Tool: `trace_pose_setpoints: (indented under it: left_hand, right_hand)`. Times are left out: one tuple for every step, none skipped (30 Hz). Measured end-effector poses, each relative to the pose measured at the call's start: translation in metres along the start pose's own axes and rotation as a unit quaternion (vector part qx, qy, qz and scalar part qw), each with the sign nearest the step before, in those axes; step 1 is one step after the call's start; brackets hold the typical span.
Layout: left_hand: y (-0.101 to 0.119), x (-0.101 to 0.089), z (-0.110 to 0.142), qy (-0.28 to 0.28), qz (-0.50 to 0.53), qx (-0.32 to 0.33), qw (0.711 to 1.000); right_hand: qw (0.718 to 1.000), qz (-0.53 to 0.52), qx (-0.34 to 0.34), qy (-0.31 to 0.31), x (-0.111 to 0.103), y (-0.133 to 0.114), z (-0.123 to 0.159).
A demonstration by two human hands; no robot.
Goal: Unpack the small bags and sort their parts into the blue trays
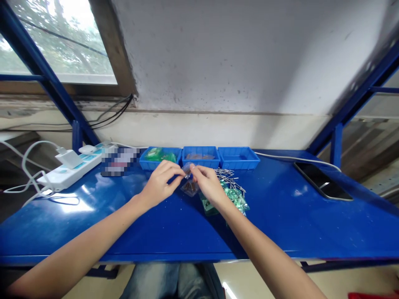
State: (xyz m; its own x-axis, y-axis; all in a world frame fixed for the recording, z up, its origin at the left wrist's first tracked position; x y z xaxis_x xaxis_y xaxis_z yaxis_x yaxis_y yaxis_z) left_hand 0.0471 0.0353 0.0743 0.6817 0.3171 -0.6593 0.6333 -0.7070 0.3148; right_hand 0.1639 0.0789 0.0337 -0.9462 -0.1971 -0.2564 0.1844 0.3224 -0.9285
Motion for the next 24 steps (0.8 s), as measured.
trace_pose_setpoints:
  left_hand:
    - [0.000,0.004,0.001,-0.012,0.000,0.001,1.000]
    - [-0.002,0.007,0.001,-0.020,0.008,-0.011,1.000]
    - [-0.006,0.010,0.001,-0.028,0.030,-0.036,0.999]
    - [-0.013,0.014,0.002,-0.039,0.070,-0.074,0.994]
    - [-0.021,0.020,0.004,-0.051,0.125,-0.122,0.983]
    - [-0.029,0.026,0.006,-0.061,0.192,-0.175,0.964]
    - [-0.036,0.032,0.009,-0.066,0.262,-0.228,0.935]
    - [-0.042,0.038,0.013,-0.063,0.325,-0.273,0.903]
    - [-0.045,0.041,0.015,-0.055,0.375,-0.306,0.874]
    - [-0.048,0.044,0.017,-0.044,0.407,-0.325,0.853]
    - [-0.050,0.044,0.017,-0.034,0.422,-0.334,0.842]
    - [-0.050,0.045,0.017,-0.030,0.426,-0.335,0.840]
    - [-0.051,0.044,0.017,-0.024,0.419,-0.334,0.844]
    - [-0.053,0.041,0.016,-0.015,0.403,-0.331,0.853]
    - [-0.054,0.037,0.015,-0.002,0.378,-0.326,0.866]
    - [-0.056,0.031,0.015,0.015,0.345,-0.318,0.883]
    - [-0.056,0.024,0.013,0.032,0.305,-0.304,0.902]
    - [-0.053,0.017,0.012,0.047,0.262,-0.283,0.921]
    - [-0.048,0.009,0.010,0.059,0.218,-0.253,0.941]
    - [-0.040,0.004,0.007,0.065,0.178,-0.214,0.958]
    - [-0.031,0.000,0.005,0.065,0.144,-0.170,0.973]
    - [-0.020,-0.002,0.004,0.060,0.115,-0.124,0.984]
    - [-0.010,-0.002,0.003,0.052,0.090,-0.082,0.991]
    - [-0.002,0.000,0.003,0.041,0.069,-0.049,0.996]
  right_hand:
    - [1.000,-0.011,0.011,0.008,-0.001,0.003,0.000]
    - [1.000,-0.009,0.010,0.019,-0.002,0.004,-0.001]
    - [1.000,0.002,-0.001,0.029,-0.004,0.003,0.000]
    - [0.999,0.019,-0.020,0.034,-0.005,0.000,0.000]
    - [0.998,0.038,-0.044,0.038,-0.005,-0.004,0.001]
    - [0.995,0.060,-0.071,0.039,-0.005,-0.009,0.003]
    - [0.991,0.083,-0.099,0.036,-0.004,-0.014,0.004]
    - [0.986,0.103,-0.127,0.032,-0.003,-0.019,0.006]
    - [0.981,0.119,-0.153,0.029,-0.002,-0.023,0.008]
    - [0.976,0.130,-0.174,0.025,0.000,-0.027,0.010]
    - [0.972,0.133,-0.191,0.020,0.001,-0.030,0.011]
    - [0.971,0.130,-0.202,0.015,0.001,-0.031,0.012]
    - [0.971,0.120,-0.207,0.014,0.001,-0.032,0.012]
    - [0.973,0.112,-0.203,0.017,-0.001,-0.030,0.011]
    - [0.975,0.107,-0.191,0.026,-0.003,-0.028,0.009]
    - [0.979,0.105,-0.171,0.036,-0.006,-0.024,0.007]
    - [0.984,0.100,-0.142,0.040,-0.008,-0.019,0.004]
    - [0.991,0.087,-0.102,0.031,-0.008,-0.012,0.002]
    - [0.997,0.057,-0.055,0.006,-0.004,-0.004,0.000]
    - [1.000,0.008,-0.004,-0.029,0.001,0.004,-0.001]
    - [0.995,-0.055,0.043,-0.065,0.009,0.011,0.000]
    - [0.985,-0.121,0.081,-0.095,0.016,0.016,0.001]
    - [0.972,-0.178,0.105,-0.111,0.021,0.018,0.003]
    - [0.963,-0.215,0.113,-0.113,0.023,0.018,0.003]
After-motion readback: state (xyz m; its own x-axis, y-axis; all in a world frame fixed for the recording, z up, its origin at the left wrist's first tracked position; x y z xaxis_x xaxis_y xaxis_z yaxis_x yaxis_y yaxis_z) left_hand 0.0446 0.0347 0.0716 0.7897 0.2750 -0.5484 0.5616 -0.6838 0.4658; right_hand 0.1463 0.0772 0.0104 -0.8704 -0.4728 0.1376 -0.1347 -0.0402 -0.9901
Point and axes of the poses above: each hand's wrist, its own z-axis away from the middle knuckle, its own x-axis out of the palm, y = z × x, the point moved 9 cm from there along -z, towards the middle knuckle, and after that the axes turned 2 degrees about -z, right-handed, at the moved point
